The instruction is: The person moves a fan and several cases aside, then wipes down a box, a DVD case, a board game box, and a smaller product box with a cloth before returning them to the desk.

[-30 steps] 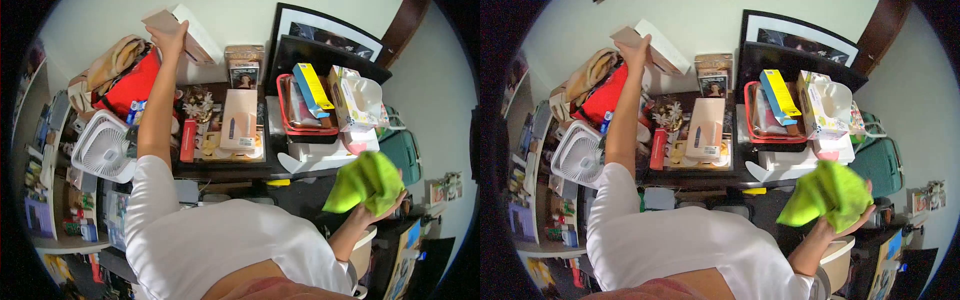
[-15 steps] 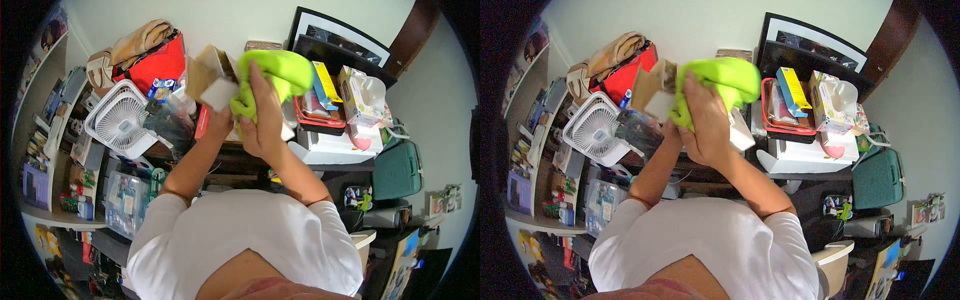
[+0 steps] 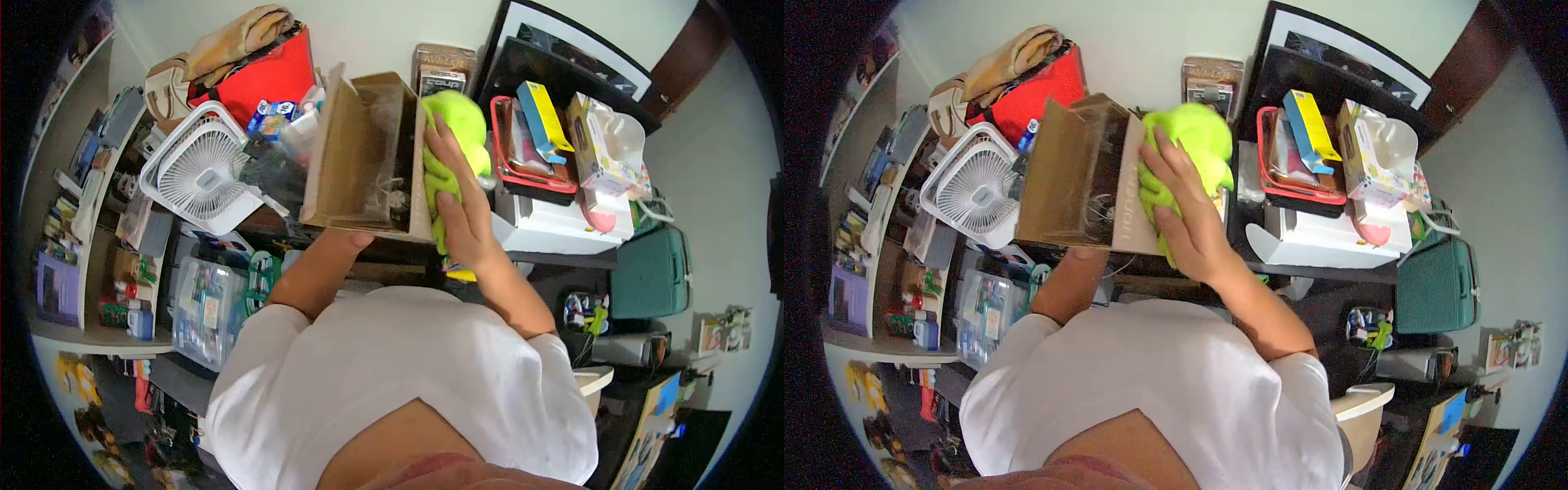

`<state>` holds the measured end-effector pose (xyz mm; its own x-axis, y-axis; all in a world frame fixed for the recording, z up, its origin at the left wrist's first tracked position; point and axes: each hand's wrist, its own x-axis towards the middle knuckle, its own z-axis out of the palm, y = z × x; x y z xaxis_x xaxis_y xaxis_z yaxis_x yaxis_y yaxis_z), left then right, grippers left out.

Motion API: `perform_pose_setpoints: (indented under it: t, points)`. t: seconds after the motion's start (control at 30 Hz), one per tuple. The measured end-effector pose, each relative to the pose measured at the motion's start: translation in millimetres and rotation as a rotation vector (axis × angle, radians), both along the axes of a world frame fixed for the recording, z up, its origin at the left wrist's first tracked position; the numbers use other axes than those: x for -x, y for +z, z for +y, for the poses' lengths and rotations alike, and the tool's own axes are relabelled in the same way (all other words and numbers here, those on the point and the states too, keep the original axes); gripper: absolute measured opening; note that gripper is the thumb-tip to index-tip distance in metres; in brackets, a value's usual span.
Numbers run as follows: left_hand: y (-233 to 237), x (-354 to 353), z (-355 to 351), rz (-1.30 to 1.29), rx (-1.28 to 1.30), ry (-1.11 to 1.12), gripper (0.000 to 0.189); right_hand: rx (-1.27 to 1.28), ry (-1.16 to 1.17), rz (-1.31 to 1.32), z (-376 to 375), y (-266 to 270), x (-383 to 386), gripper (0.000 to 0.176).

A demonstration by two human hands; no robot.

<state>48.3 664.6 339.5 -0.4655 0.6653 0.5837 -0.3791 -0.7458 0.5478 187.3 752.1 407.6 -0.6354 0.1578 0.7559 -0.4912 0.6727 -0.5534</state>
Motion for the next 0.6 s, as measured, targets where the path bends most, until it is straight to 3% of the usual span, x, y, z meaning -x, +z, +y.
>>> perform_pose_setpoints:
  t: [0.03, 0.13, 0.2, 0.27, 0.3, 0.33, 0.4, 0.47, 0.6]
  points:
    - [-0.4, -1.2, 0.7, -0.007, 0.006, -0.001, 0.075, 0.069, -0.066, 0.053, -2.2, 2.6, 1.6, 0.046]
    - [5.0, 0.7, -4.1, -0.024, 0.009, 0.012, 0.075, 0.231, -0.298, -0.106, 27.2, -33.3, 1.1, 0.028]
    - [8.8, 0.7, -9.8, -0.020, 0.016, 0.021, 0.075, 0.607, -0.346, -0.038, 30.3, -34.2, -7.8, 0.015]
    - [11.4, 0.8, -11.7, -0.006, 0.029, 0.025, 0.075, 0.306, -0.384, -0.022, 38.7, -20.7, -22.5, 0.018]
    - [11.7, 1.4, -9.5, -0.002, 0.032, 0.022, 0.074, -0.054, -0.381, 0.126, 43.7, -3.6, -26.9, 0.020]
    - [12.4, 1.1, -7.9, 0.002, 0.038, 0.019, 0.074, -0.175, -0.413, 0.183, 40.9, 12.7, -31.5, 0.023]
    - [14.4, 0.4, -5.6, 0.019, 0.044, 0.010, 0.074, -0.220, -0.421, 0.193, 26.3, 50.8, -39.7, 0.028]
    - [16.5, -0.8, -2.4, 0.034, 0.048, -0.002, 0.074, -0.416, -0.302, 0.165, 21.0, 78.9, -47.5, 0.047]
    - [19.8, -5.8, 6.5, 0.077, 0.070, -0.052, 0.074, -0.557, -0.156, -0.220, -6.9, 94.8, -54.2, 0.058]
